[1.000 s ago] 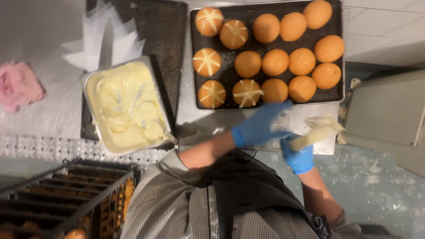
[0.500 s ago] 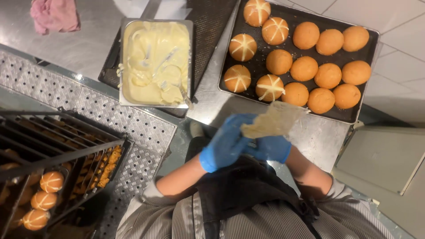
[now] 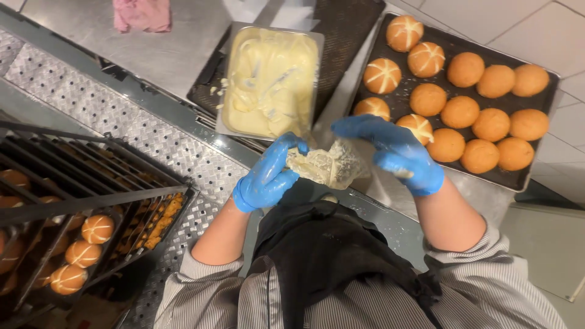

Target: Filling pre-sliced bread rolls with cream using a piping bag and refilling the bag from a container.

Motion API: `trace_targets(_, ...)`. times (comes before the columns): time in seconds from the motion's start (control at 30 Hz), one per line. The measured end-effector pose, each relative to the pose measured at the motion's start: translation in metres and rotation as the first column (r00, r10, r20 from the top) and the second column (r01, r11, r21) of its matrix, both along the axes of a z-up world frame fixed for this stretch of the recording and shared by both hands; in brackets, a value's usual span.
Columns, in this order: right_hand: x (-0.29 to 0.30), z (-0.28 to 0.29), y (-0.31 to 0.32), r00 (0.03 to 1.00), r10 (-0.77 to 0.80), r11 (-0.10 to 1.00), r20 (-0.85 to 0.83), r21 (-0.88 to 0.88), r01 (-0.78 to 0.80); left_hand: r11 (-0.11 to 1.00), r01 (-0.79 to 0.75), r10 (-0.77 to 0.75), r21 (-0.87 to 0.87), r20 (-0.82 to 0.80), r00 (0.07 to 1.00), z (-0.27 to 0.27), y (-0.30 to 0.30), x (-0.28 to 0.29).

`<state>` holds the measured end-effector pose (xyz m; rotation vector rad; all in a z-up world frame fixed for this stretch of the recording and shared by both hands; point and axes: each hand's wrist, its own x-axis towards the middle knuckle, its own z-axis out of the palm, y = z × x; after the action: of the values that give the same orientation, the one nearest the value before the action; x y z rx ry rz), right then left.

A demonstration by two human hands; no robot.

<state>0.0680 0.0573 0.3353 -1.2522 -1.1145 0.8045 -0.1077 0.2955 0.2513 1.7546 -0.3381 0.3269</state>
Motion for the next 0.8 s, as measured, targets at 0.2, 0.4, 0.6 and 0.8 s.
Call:
trace_targets(0.2, -0.057, 0.006, 0.085, 0.900, 0.012, 0.979, 0.436, -0.189, 0.078, 0.944, -0.168, 0.114, 0.283, 0.195, 0.974, 0.010, 0.061, -0.012)
trace_targets(0.4, -0.081, -0.018, 0.146, 0.963, -0.239, 0.895, 0.125, -0.357, 0.268, 0.969, -0.241, 0.235, 0.053, 0.092, 0.967, -0.021, 0.113, -0.016)
trace_targets(0.6, -0.117, -0.068, 0.190, 0.684, -0.417, 0.846, 0.598, -0.020, 0.533, 0.592, -0.475, 0.527, -0.650, -0.133, 0.839, -0.043, 0.078, -0.038)
trace_targets(0.8, -0.151, -0.082, 0.214, 0.680, -0.481, 0.812, 0.553, -0.011, 0.584, 0.792, -0.492, 0.376, -0.362, -0.347, 0.859, -0.064, 0.107, -0.062)
